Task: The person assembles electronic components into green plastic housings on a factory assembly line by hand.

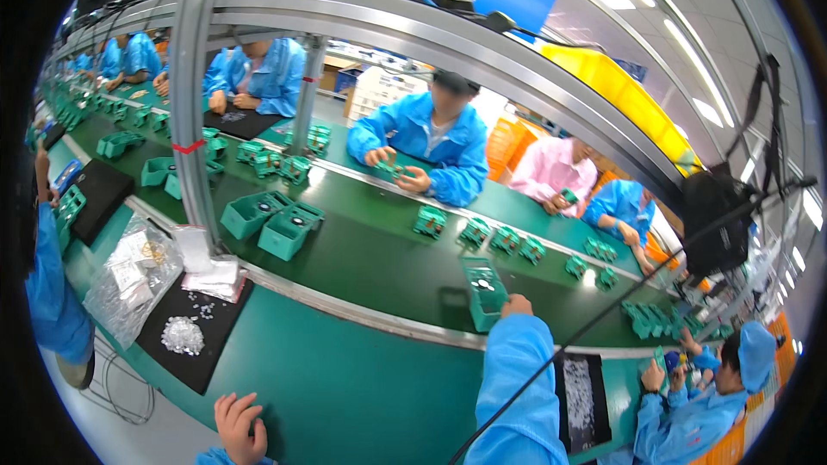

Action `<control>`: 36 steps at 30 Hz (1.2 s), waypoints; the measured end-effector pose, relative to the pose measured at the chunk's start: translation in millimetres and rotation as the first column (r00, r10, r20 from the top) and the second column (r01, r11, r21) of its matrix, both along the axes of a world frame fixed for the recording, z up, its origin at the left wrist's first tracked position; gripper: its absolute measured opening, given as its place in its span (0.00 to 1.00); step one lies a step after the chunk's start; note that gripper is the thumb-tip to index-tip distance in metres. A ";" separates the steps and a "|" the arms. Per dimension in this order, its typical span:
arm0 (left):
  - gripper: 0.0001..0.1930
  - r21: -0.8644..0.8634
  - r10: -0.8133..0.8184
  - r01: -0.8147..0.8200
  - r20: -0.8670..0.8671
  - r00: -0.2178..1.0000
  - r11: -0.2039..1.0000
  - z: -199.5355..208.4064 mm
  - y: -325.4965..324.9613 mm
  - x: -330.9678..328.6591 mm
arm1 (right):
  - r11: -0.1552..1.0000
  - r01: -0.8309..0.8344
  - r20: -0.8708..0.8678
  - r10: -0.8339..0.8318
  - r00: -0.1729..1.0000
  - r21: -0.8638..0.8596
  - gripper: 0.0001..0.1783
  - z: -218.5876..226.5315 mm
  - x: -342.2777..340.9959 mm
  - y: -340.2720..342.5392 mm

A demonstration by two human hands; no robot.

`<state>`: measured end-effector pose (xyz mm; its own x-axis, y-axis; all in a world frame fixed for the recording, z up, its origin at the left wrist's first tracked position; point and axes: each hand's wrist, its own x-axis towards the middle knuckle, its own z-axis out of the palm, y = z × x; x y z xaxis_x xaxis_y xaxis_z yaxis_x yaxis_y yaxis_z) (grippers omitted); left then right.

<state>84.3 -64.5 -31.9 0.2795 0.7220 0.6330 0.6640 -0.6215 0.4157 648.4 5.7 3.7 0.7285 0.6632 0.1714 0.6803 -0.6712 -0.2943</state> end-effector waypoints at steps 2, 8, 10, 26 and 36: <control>0.12 -0.002 0.057 -0.057 0.005 0.998 0.998 -0.1 0.8 2.7 | 0.986 0.118 0.044 -0.114 0.992 -0.117 0.14 2.0 2.5 28.6; 0.12 -0.009 0.067 -0.067 0.008 0.998 0.998 8.2 2.1 10.4 | 0.931 -0.346 0.187 0.322 0.928 0.114 0.16 48.6 -146.5 146.6; 0.12 0.012 0.109 -0.109 -0.010 0.994 0.994 0.8 1.0 8.8 | 0.725 -0.620 0.128 0.613 0.780 0.300 0.17 44.0 -234.0 195.8; 0.14 -0.017 0.128 -0.127 0.223 0.966 0.992 1.2 -4.9 9.7 | 0.778 -0.610 -0.119 0.627 0.770 0.153 0.31 14.8 -306.4 283.7; 0.09 -0.092 0.049 -0.004 0.487 0.872 0.996 1.6 13.0 -21.9 | 0.013 -0.929 0.094 0.995 -0.023 -0.371 0.15 82.8 -256.2 22.6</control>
<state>62.4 -51.5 -30.4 -0.0695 0.7821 0.6192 0.3779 -0.5538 0.7419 392.2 28.4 86.5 -0.6961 0.7177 -0.0195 0.7167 0.6962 0.0407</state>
